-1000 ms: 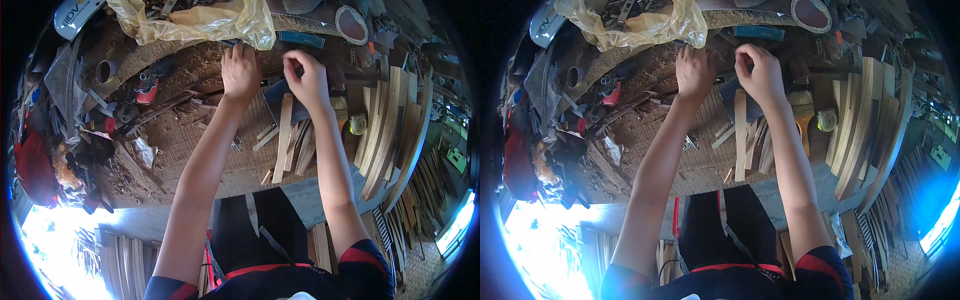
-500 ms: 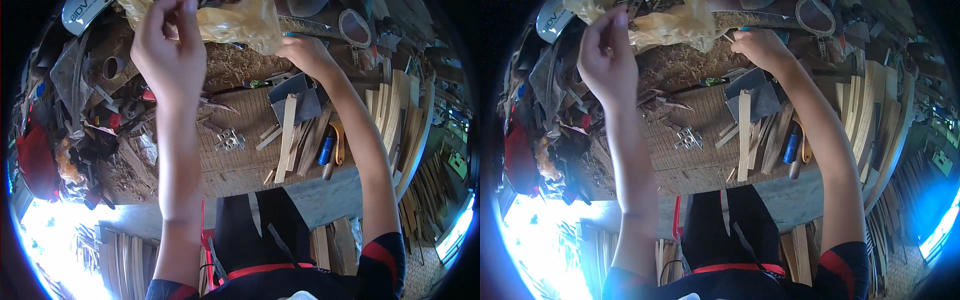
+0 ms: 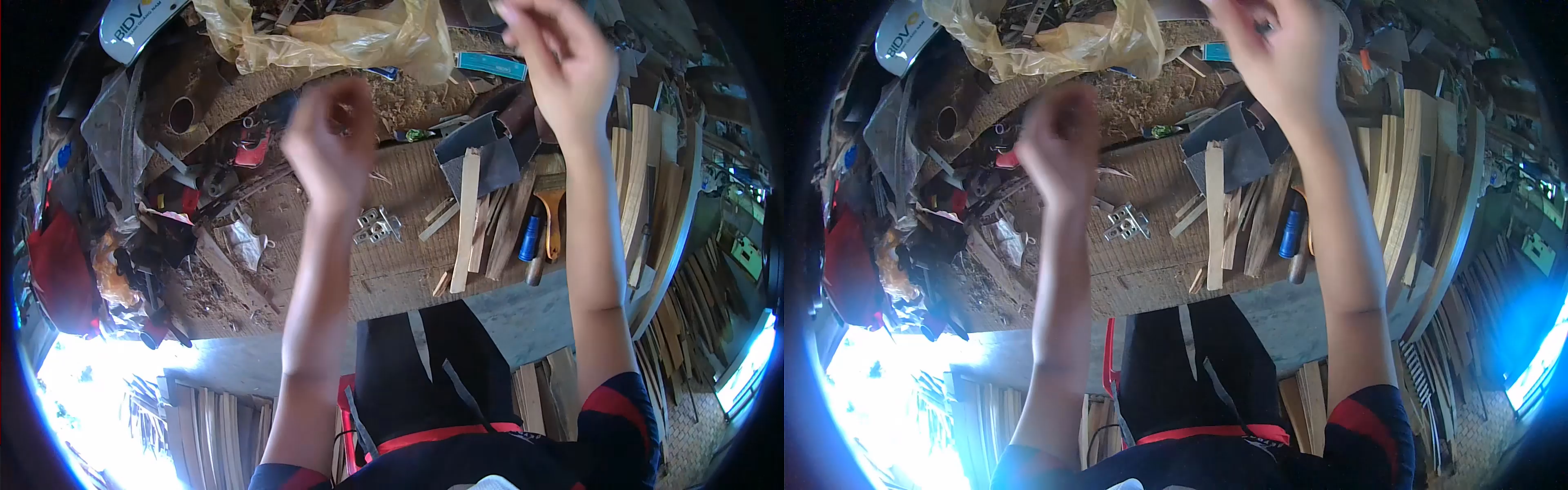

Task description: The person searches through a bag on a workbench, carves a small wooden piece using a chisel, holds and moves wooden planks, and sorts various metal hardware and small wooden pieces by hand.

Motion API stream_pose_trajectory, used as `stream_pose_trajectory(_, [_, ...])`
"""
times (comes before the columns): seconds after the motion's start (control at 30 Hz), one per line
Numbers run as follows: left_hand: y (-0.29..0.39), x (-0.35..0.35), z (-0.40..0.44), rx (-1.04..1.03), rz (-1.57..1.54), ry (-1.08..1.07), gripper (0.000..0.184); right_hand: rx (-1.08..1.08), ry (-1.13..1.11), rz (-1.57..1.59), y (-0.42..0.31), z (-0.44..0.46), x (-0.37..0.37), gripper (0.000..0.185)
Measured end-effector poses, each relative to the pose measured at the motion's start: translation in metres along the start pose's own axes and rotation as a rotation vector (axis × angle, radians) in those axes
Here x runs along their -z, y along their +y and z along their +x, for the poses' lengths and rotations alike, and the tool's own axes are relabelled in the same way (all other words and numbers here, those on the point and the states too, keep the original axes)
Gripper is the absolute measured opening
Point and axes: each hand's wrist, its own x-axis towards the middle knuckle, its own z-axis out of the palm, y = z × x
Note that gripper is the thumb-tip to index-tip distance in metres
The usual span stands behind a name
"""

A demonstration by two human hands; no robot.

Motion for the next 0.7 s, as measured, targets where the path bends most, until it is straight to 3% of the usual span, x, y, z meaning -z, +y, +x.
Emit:
stream_pose_trajectory(0.03, [-0.002,-0.009,-0.017,0.051,-0.002,-0.152,0.008,0.034,0.065,0.067,-0.013,0.015,-0.007,0.008])
stream_pose_trajectory(0.07, [-0.011,-0.022,-0.032,0.023,0.066,-0.245,0.01,0.028,0.194,0.789,-0.039,0.045,-0.039,0.013])
stream_pose_trajectory(0.1, [-0.02,-0.035,-0.045,-0.006,0.135,-0.338,0.013,-0.248,-0.024,-0.084,-0.058,0.069,-0.037,0.014])
stream_pose_trajectory(0.17, [-0.018,-0.055,-0.062,0.033,0.161,-0.374,0.014,0.01,-0.031,-0.199,-0.065,0.076,-0.041,0.013])
stream_pose_trajectory(0.23, [-0.02,-0.065,-0.066,0.073,0.186,-0.411,0.016,-0.066,-0.04,-0.225,-0.076,0.073,-0.034,0.016])
stream_pose_trajectory(0.33, [-0.024,-0.073,-0.058,0.002,0.161,-0.265,0.014,-0.066,0.091,-0.094,-0.046,0.033,-0.018,0.019])
stream_pose_trajectory(0.37, [-0.026,-0.074,-0.054,0.001,0.161,-0.267,0.014,-0.085,0.149,-0.414,-0.038,0.011,-0.01,0.015])
stream_pose_trajectory(0.43, [-0.033,-0.08,-0.044,-0.045,0.205,-0.336,0.013,-0.326,0.165,-0.108,-0.01,-0.028,-0.006,0.025])
stream_pose_trajectory(0.47, [-0.039,-0.086,-0.041,-0.094,0.187,-0.362,0.015,-0.329,0.166,-0.106,-0.002,-0.045,-0.004,0.025])
stream_pose_trajectory(0.53, [-0.04,-0.089,-0.036,-0.118,0.192,-0.403,0.016,-0.578,0.109,-0.209,0.006,-0.071,0.0,0.029])
stream_pose_trajectory(0.7, [-0.04,-0.094,-0.034,-0.076,0.233,-0.486,0.016,-0.636,0.042,-0.355,0.014,-0.103,0.001,0.03])
